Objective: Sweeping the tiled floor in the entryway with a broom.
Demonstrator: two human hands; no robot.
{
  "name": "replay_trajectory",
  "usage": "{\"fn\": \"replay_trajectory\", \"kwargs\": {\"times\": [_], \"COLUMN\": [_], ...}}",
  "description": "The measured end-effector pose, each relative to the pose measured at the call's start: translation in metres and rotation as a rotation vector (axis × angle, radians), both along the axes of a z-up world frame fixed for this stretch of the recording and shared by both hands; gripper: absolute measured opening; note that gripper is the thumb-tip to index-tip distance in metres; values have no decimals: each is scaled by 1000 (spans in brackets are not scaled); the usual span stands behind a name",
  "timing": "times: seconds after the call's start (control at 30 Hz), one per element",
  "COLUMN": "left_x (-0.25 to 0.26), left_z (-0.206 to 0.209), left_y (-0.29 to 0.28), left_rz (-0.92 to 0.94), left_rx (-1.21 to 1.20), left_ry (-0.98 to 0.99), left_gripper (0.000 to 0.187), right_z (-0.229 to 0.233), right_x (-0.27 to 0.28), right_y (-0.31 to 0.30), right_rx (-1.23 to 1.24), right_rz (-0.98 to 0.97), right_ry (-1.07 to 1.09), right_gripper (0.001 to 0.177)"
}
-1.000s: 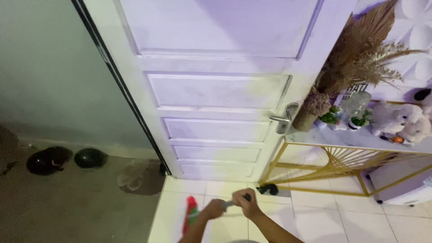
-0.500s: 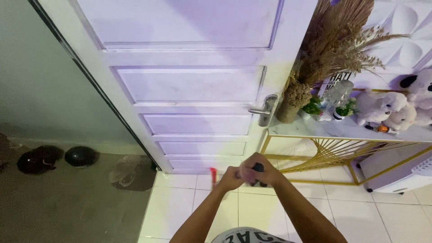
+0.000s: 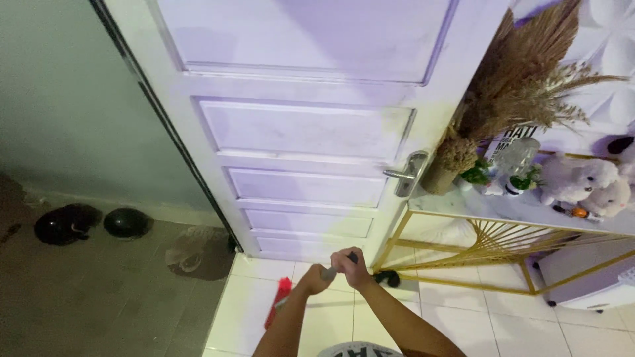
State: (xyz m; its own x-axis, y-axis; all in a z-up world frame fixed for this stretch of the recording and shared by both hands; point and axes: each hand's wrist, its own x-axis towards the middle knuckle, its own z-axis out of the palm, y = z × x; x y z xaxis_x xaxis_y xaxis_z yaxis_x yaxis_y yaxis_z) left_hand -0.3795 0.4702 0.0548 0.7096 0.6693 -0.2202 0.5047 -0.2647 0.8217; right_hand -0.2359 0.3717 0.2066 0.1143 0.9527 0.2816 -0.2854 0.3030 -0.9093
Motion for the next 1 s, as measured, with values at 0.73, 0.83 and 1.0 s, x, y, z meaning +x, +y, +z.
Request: {"fn": "replay_trajectory", "kwargs": {"times": [0.73, 0.83, 1.0], "left_x": [-153, -145, -161], "left_z": [97, 116, 65], "left_y": [4, -23, -40], "left_rz": [14, -100, -108], "left_rx": [184, 69, 21], "left_ry": [-178, -214, -315], "left_gripper": [27, 28, 27], "right_z": [146, 131, 74], "right_x": [-165, -164, -191], "right_y": [-17, -29, -25], "right_rx": [315, 182, 216], "right_rz": [228, 83, 142], "right_ry": [-174, -433, -253], "right_gripper": [39, 27, 32]}}
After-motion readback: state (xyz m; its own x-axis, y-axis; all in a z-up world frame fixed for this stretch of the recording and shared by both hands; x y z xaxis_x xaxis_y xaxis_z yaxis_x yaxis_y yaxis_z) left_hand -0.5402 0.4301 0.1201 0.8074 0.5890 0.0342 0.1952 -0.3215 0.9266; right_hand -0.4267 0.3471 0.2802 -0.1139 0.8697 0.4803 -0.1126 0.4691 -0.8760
